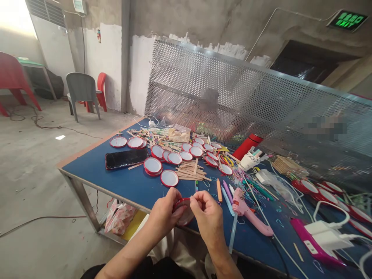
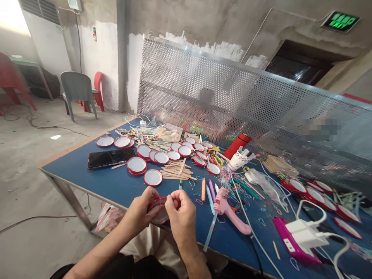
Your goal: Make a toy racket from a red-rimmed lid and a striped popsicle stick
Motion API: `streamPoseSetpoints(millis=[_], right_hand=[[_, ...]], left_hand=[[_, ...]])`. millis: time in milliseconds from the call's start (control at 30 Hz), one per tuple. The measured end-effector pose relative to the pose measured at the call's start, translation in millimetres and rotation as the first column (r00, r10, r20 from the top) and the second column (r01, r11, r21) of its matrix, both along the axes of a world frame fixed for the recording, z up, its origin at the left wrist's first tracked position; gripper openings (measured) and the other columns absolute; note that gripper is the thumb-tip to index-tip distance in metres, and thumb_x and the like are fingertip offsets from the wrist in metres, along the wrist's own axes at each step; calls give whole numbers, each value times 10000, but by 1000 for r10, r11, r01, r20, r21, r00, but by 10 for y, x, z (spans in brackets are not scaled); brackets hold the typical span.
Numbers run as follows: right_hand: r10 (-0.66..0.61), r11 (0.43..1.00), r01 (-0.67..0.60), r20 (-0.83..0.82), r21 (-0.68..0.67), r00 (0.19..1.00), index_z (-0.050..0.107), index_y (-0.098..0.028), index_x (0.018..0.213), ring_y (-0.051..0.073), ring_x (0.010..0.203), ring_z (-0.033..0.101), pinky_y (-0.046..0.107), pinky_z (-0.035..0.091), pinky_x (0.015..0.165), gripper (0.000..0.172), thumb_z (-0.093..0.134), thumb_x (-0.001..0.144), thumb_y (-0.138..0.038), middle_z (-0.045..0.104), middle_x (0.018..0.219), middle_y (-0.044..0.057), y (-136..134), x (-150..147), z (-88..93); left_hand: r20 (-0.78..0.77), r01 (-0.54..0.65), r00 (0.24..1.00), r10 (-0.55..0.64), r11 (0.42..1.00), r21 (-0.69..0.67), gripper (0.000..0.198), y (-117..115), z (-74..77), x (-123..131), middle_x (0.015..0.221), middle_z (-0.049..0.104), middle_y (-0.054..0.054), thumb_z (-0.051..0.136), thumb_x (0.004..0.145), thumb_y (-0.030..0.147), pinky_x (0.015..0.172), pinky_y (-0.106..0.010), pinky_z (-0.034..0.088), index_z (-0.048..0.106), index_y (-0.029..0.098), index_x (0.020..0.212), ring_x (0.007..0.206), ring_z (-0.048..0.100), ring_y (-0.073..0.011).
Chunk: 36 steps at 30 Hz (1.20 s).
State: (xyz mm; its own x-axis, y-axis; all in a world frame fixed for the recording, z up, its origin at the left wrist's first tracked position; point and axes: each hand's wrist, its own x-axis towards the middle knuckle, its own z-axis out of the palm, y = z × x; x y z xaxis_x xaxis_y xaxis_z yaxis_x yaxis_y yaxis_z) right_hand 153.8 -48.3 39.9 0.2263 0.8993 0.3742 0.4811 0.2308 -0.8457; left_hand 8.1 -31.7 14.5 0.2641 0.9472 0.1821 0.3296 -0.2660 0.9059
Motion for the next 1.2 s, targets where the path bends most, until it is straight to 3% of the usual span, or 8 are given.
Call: streamPoseSetpoints(millis=[567, 733, 900, 1000, 1067, 1200], right_hand=[[68, 994, -79, 134, 78, 989, 595, -232, 648, 126, 486, 456, 230, 397, 474, 240, 608, 856, -352, 502, 536, -53, 14, 23, 6], [-27, 994, 27, -7, 110, 1000, 643, -223, 732, 146, 512, 530, 243, 464, 486, 336, 592, 938, -484, 583, 591, -20, -52, 164, -67], [77, 987, -85, 61, 139, 995, 749, -224, 919, 227, 782, 724, 318, 594, 699, 306, 580, 986, -470, 757, 844, 67, -181, 199, -211], [102, 990, -104, 19, 98, 995, 752, -226, 950, 228, 787, 738, 319, 606, 706, 289, 604, 981, -472, 778, 876, 73, -204, 142, -262], [101, 993, -99, -24, 68, 995, 748, -223, 915, 223, 737, 733, 309, 604, 661, 308, 628, 962, -503, 778, 839, 68, -192, 103, -261], [115, 993, -112, -61, 46, 991, 745, -218, 905, 205, 662, 723, 281, 593, 587, 327, 631, 958, -520, 770, 794, 56, -166, 65, -236]], left_hand=[[8, 35, 999, -35, 999, 2, 172, 39, -10, -15, 676, 483, 83, 562, 750, 229, 598, -236, 315, 424, 262, 847, 598, 445, -133], [82, 51, 995, -49, 998, -28, 155, 30, 18, -47, 619, 470, 107, 581, 791, 263, 530, -220, 319, 441, 266, 856, 525, 451, -121], [178, 96, 981, -73, 987, -127, 170, 26, 2, -67, 603, 505, 116, 593, 813, 303, 438, -195, 320, 443, 266, 883, 438, 450, -102], [184, 104, 980, -79, 986, -130, 154, 26, 7, -79, 622, 524, 106, 597, 818, 300, 413, -183, 330, 470, 254, 891, 437, 458, -93], [172, 112, 981, -89, 986, -127, 139, 24, 27, -93, 630, 537, 98, 589, 835, 304, 401, -182, 344, 525, 240, 941, 436, 462, -92], [178, 182, 972, -156, 973, -143, 303, 28, 79, -132, 699, 647, 54, 568, 888, 316, 412, -188, 409, 646, 220, 1164, 460, 519, -103]])
